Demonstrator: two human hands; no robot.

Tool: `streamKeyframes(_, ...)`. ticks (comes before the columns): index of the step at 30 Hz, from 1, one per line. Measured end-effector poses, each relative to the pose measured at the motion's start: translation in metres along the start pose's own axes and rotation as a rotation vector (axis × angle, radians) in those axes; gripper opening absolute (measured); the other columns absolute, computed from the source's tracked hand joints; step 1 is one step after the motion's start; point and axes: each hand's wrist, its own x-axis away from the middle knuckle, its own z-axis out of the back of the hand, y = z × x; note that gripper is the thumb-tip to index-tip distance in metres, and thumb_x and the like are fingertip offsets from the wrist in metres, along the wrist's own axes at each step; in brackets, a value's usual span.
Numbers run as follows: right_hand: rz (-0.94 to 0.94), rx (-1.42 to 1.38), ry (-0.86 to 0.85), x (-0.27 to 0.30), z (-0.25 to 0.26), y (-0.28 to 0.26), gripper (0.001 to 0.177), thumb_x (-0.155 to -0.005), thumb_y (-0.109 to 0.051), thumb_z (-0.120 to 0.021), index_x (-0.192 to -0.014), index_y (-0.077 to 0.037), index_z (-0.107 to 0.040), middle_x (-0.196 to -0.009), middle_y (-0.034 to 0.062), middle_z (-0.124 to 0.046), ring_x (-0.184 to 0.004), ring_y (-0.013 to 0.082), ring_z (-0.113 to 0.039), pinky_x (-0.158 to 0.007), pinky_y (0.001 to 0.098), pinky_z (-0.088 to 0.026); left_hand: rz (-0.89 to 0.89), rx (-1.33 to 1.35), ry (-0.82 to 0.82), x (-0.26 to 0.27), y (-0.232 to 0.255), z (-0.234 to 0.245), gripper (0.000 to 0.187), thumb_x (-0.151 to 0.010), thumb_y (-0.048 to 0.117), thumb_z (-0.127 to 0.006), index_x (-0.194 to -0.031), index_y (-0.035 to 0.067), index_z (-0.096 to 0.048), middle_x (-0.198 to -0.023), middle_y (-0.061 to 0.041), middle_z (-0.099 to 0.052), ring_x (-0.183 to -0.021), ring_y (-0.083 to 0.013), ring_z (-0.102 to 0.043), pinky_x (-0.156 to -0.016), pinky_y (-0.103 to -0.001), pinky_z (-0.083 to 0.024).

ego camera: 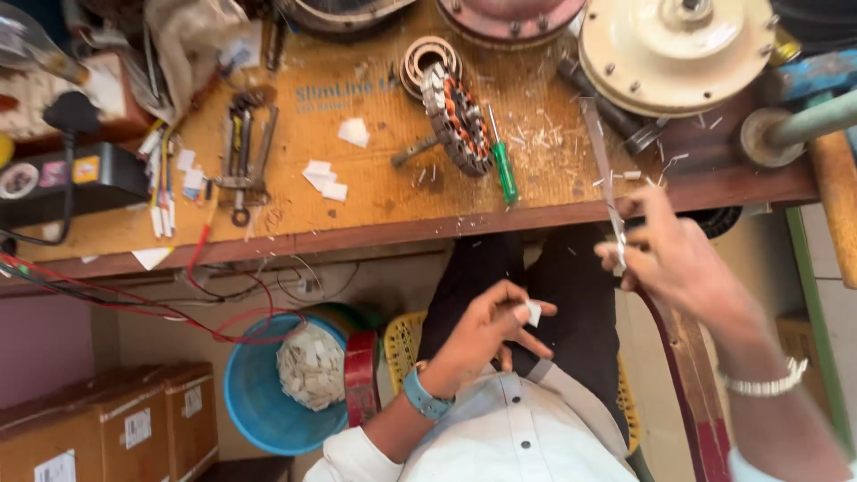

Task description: The person works on a cylindrical electrical component, likely a motor stator, at a cluttered workbench. They use a screwdriver to adjust parts and scissors to cut small white insulating pieces, which they then insert into the component's slots.

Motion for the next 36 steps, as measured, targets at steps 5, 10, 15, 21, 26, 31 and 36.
streamKeyframes(5, 0.316, 0.824, 0.187, -0.062, 0.025, -0.03, 0.029, -0.086, -0.035, -0.074, -0.102, -0.012, -0.069, -0.091, 0.0172, -0.074, -0.086, 0.038, -0.074, -0.074, 0.0507, -0.059, -0.126, -0.354, 0.049, 0.006, 0.001, 0.004, 0.007, -0.099, 0.001, -0.055, -0.106, 0.001, -0.057, -0.094, -0.006, -0.065, -0.061, -0.016, -0.069, -0.047, -0.025, -0.052)
streamKeyframes(10, 0.422, 0.938, 0.031, -0.099, 0.044, -0.048, 0.026, -0.08, -0.035, -0.077, -0.095, -0.013, -0.075, -0.089, 0.0145, -0.076, -0.088, 0.033, -0.075, -0.077, 0.0462, -0.061, -0.303, -0.602, 0.086, 0.019, 0.019, 0.0, 0.002, -0.097, -0.004, -0.055, -0.099, -0.004, -0.055, -0.08, -0.011, -0.065, -0.056, -0.0156, -0.068, -0.047, -0.028, -0.051)
streamKeyframes(15, 0.47, 0.256, 0.208, -0.054, 0.014, -0.049, 0.034, -0.088, -0.032, -0.071, -0.117, -0.014, -0.076, -0.101, 0.0174, -0.078, -0.083, 0.0318, -0.075, -0.075, 0.0412, -0.057, -0.324, -0.456, 0.184, 0.013, 0.032, 0.002, 0.002, -0.098, -0.003, -0.056, -0.099, -0.005, -0.056, -0.08, -0.013, -0.065, -0.057, -0.0187, -0.07, -0.044, -0.027, -0.051)
streamKeyframes(21, 0.324, -0.425, -0.157, -0.018, -0.074, -0.015, 0.038, -0.08, -0.008, -0.078, -0.117, -0.004, -0.074, -0.093, 0.007, -0.082, -0.082, 0.0123, -0.076, -0.076, 0.0285, -0.062, -0.312, -0.051, 0.23, -0.015, 0.015, 0.014, 0.005, -0.104, 0.002, -0.052, -0.106, -0.001, -0.049, -0.083, -0.009, -0.062, -0.059, -0.0181, -0.07, -0.043, -0.025, -0.05)
streamKeyframes(26, 0.334, -0.666, 0.01, -0.006, -0.107, -0.003, 0.033, -0.084, -0.002, -0.073, -0.116, -0.001, -0.076, -0.097, 0.0102, -0.082, -0.084, 0.0153, -0.076, -0.076, 0.0292, -0.062, -0.392, -0.205, 0.251, -0.015, 0.023, 0.004, 0.004, -0.106, 0.002, -0.052, -0.107, -0.001, -0.049, -0.081, -0.008, -0.059, -0.054, -0.0134, -0.064, -0.044, -0.023, -0.046)
streamKeyframes(31, 0.309, -0.578, 0.034, 0.002, -0.113, 0.004, 0.035, -0.083, -0.001, -0.071, -0.118, -0.005, -0.07, -0.094, 0.0073, -0.082, -0.084, 0.0109, -0.079, -0.076, 0.026, -0.064, -0.391, -0.288, 0.29, -0.013, 0.022, -0.003, 0.005, -0.103, 0.0, -0.055, -0.101, -0.002, -0.051, -0.079, -0.008, -0.064, -0.053, -0.0113, -0.063, -0.043, -0.023, -0.045)
streamKeyframes(36, 0.315, -0.519, 0.048, -0.001, -0.114, 0.009, 0.019, -0.082, -0.002, -0.074, -0.101, 0.0, -0.071, -0.086, 0.0095, -0.078, -0.076, 0.0113, -0.075, -0.07, 0.0263, -0.063, -0.447, -0.413, 0.273, -0.009, 0.027, -0.013, 0.007, -0.101, -0.001, -0.059, -0.097, -0.004, -0.054, -0.077, -0.009, -0.067, -0.056, -0.0103, -0.064, -0.046, -0.025, -0.049)
